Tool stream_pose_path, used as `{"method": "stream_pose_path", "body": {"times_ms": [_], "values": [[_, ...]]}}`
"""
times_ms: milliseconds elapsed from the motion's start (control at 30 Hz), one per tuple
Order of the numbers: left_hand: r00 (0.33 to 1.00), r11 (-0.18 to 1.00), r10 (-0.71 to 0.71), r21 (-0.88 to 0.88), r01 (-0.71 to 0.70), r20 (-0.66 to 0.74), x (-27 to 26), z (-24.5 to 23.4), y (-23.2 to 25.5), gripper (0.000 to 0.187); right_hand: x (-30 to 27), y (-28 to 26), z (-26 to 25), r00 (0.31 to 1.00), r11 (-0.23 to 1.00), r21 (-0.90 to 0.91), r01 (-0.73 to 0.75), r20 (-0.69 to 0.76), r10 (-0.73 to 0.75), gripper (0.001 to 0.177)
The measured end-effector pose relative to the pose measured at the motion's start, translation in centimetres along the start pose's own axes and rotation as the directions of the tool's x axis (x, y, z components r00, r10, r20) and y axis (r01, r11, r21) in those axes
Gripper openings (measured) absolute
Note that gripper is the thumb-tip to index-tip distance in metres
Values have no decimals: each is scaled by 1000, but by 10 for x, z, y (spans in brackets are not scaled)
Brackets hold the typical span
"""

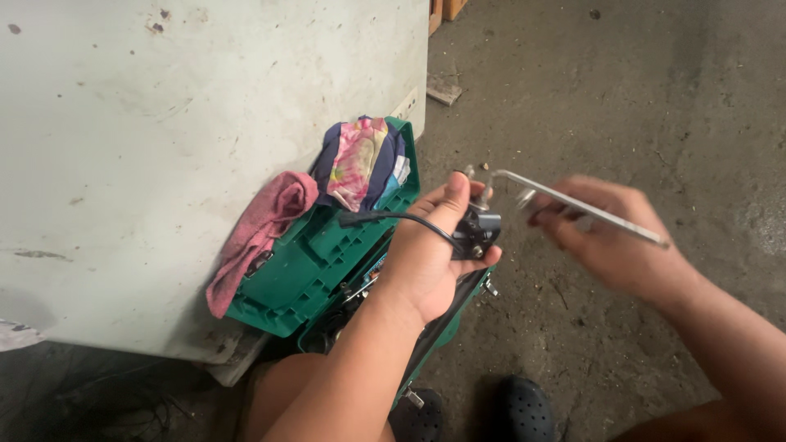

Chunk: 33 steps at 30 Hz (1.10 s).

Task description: The person assembles or repairs a small black component using an allen key and a wrench, tightening bolts by hand.

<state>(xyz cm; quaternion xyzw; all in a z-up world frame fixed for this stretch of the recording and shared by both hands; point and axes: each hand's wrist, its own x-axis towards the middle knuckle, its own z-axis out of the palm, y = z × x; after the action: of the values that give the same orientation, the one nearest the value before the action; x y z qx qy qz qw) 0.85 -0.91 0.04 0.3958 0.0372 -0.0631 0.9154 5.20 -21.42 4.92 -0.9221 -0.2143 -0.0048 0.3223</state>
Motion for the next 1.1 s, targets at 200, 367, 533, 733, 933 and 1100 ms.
{"method": "stream_pose_path", "body": {"times_ms": [200, 367, 533, 733, 933, 1100], "values": [[997, 968, 14, -249, 7, 81, -2, -2, 2, 36, 4, 9, -19, 943, 584, 811, -23, -176, 283, 26], [996, 971, 13, -239, 7, 85, -6, 0, 4, 35, 6, -1, -18, 934, 460, 888, -22, -146, 326, 24], [993, 977, 20, -212, 6, 120, -8, 1, 1, 35, 3, -13, -6, 891, 409, 895, -179, -29, 454, 20], [991, 992, 42, -120, -27, 127, -6, 3, -3, 34, 3, -12, 2, 881, 266, 942, -203, 57, 470, 15], [980, 984, 84, -173, -53, 182, -4, 4, -8, 34, 0, -11, 4, 869, 174, 956, -234, 125, 479, 7], [997, 976, 48, -216, -35, 54, 0, 2, -2, 29, 2, -1, -7, 923, 465, 819, -336, 188, 336, 9]]}}
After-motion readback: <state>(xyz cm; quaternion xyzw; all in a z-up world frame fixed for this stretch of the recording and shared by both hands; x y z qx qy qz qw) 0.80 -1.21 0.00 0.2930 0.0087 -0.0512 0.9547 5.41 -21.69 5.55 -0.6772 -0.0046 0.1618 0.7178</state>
